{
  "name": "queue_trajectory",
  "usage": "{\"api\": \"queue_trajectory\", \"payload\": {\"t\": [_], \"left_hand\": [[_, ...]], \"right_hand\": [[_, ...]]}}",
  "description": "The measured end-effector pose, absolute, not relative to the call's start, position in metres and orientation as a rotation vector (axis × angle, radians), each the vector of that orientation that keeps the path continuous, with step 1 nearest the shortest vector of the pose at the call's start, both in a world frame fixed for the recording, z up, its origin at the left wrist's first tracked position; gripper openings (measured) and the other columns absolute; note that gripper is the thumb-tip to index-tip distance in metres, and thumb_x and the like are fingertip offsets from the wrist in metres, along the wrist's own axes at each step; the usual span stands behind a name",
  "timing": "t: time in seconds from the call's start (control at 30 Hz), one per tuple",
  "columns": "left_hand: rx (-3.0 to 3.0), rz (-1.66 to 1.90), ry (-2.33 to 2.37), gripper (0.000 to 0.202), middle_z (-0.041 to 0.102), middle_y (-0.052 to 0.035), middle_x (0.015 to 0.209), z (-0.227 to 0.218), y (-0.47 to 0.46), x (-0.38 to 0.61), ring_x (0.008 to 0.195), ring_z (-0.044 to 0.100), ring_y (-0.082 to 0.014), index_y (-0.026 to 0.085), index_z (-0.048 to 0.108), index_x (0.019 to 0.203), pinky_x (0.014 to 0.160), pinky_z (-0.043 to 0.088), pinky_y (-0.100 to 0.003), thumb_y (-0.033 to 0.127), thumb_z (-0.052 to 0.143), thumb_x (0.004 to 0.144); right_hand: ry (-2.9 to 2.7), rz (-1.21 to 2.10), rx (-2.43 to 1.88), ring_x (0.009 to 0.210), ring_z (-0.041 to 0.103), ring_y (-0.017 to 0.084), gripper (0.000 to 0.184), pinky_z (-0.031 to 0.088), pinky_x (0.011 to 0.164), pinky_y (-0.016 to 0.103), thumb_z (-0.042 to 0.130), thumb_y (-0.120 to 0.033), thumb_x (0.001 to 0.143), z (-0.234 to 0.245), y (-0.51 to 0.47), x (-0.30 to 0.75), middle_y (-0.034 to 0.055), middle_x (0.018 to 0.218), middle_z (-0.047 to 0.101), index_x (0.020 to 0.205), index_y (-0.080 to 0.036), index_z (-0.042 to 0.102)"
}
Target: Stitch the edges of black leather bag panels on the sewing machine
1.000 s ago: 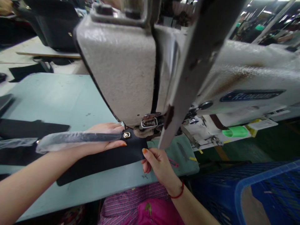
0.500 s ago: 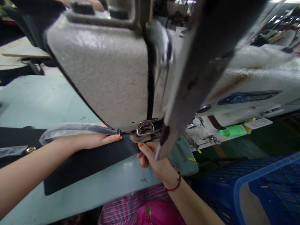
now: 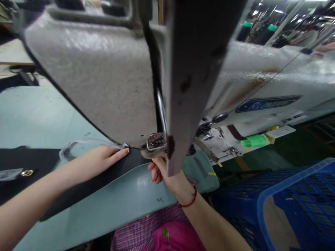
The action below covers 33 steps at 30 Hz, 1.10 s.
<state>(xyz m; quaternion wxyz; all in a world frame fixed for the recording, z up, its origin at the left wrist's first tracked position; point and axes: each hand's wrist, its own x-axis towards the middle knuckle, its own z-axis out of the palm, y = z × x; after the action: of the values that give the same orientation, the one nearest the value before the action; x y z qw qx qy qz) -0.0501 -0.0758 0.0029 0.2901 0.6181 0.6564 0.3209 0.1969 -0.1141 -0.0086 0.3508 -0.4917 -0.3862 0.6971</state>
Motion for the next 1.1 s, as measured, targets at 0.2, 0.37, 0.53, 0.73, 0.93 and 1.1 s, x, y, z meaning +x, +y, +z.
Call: {"api": "queue_trajectory", "payload": {"t": [0.2, 0.37, 0.53, 0.73, 0.93, 1.1], "left_hand": [[1.956, 1.124, 1.301, 0.013, 0.066, -0.0046, 0.074, 0.013, -0.181, 0.013, 0.068, 0.061, -0.0177, 0.022, 0.067, 0.076, 0.063, 0.046, -0.025, 0.02, 0.059, 0.085], [0.816, 1.173, 1.135, 0.038, 0.045, 0.0029, 0.059, -0.033, -0.176, 0.077, 0.049, 0.034, -0.0094, 0.018, 0.063, 0.082, 0.044, 0.028, -0.02, 0.055, 0.063, 0.082], [0.472, 1.208, 0.842, 0.046, 0.044, 0.0024, 0.054, -0.037, -0.148, 0.094, 0.051, 0.038, -0.0082, 0.016, 0.051, 0.058, 0.048, 0.032, -0.02, 0.052, 0.064, 0.084], [0.451, 1.338, 1.024, 0.042, 0.048, 0.0017, 0.049, -0.032, -0.144, 0.096, 0.049, 0.042, -0.0097, 0.015, 0.053, 0.058, 0.049, 0.033, -0.023, 0.047, 0.071, 0.079], [0.431, 1.436, 1.208, 0.052, 0.026, 0.009, 0.049, -0.026, -0.139, 0.091, 0.046, 0.02, -0.0049, 0.019, 0.036, 0.05, 0.043, 0.019, -0.021, 0.041, 0.08, 0.07], [0.361, 1.4, 1.101, 0.05, 0.025, 0.0096, 0.048, -0.019, -0.137, 0.091, 0.046, 0.019, -0.0049, 0.019, 0.037, 0.051, 0.042, 0.02, -0.02, 0.039, 0.08, 0.069]], "right_hand": [[-1.095, 1.76, -1.314, 0.036, 0.044, 0.006, 0.058, 0.035, 0.039, 0.016, 0.051, -0.067, 0.085, -0.007, -0.114, 0.199, -0.0026, 0.044, 0.054, 0.067, -0.013, 0.061], [-1.256, 1.646, -1.3, 0.036, 0.046, 0.007, 0.061, 0.036, 0.039, 0.017, 0.049, -0.07, 0.086, -0.006, -0.113, 0.202, -0.0025, 0.045, 0.054, 0.066, -0.014, 0.061], [-1.336, 1.52, -1.284, 0.035, 0.046, 0.007, 0.062, 0.035, 0.038, 0.018, 0.046, -0.07, 0.088, -0.009, -0.113, 0.2, -0.0013, 0.043, 0.053, 0.059, -0.016, 0.057], [-1.27, 1.532, -1.298, 0.035, 0.046, 0.007, 0.061, 0.038, 0.04, 0.018, 0.046, -0.069, 0.088, -0.012, -0.116, 0.199, -0.0014, 0.043, 0.053, 0.065, -0.015, 0.06], [-1.398, 1.254, -1.29, 0.057, 0.063, 0.012, 0.038, 0.049, 0.055, 0.02, 0.049, -0.048, 0.097, -0.015, -0.131, 0.221, 0.0045, 0.069, 0.069, 0.089, -0.016, 0.067], [-1.936, 0.695, -1.146, 0.094, 0.068, 0.016, 0.024, 0.052, 0.084, 0.027, 0.053, -0.028, 0.098, -0.008, -0.125, 0.234, 0.0069, 0.106, 0.072, 0.116, -0.021, 0.067]]}}
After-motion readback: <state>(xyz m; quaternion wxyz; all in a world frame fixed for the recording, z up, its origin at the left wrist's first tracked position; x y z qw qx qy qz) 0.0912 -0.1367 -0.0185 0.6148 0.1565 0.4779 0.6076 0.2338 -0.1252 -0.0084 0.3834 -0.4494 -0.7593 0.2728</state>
